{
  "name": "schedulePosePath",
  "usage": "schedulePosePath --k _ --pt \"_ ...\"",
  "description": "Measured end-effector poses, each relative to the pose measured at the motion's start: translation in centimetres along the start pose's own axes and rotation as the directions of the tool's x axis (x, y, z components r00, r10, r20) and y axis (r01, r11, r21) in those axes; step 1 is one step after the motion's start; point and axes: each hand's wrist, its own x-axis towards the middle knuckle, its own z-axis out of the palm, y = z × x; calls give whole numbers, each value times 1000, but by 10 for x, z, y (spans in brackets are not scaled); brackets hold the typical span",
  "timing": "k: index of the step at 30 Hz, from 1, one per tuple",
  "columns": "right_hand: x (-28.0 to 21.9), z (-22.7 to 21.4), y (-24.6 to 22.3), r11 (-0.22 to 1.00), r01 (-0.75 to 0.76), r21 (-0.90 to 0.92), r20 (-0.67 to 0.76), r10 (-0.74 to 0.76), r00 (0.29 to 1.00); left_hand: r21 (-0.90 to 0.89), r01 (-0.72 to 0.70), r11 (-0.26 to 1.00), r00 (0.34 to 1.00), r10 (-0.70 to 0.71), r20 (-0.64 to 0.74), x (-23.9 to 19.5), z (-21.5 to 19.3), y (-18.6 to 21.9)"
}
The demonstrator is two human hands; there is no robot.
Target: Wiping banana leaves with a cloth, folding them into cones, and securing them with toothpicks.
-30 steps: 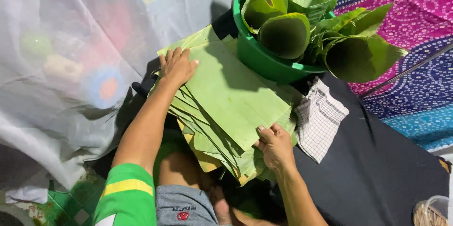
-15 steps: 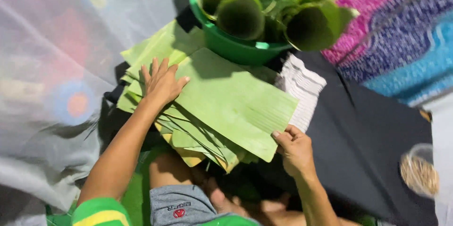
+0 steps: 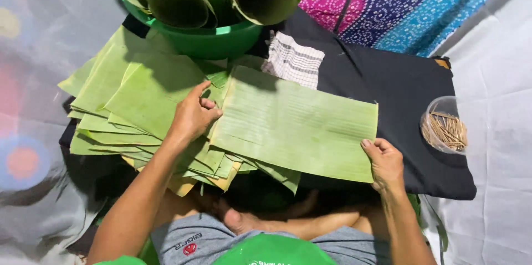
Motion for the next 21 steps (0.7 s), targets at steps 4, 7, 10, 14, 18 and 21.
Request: schedulePosePath --k 4,7,10,14,18,21 --pt "10 -19 2 1000 8 -11 6 -8 1000 -124 -65 990 998 67 12 1 -14 4" --pt "15 -40 3 1000 -4 -11 -3 4 1000 183 -90 979 981 118 -151 13 -50 -21" --pt "22 -56 -1 999 7 -50 -8 -8 1000 268 -27 963 943 113 -312 38 -94 -74" --pt "27 -65 -9 993 31 -116 10 -30 999 492 -27 870 829 295 -475 25 -95 -82" --pt "3 -45 -37 979 30 -201 47 -20 999 527 -555 643 613 745 -264 -26 -20 -4" --pt "-2 -48 -49 954 71 -291 28 -66 997 592 -456 664 804 593 -47 -26 23 15"
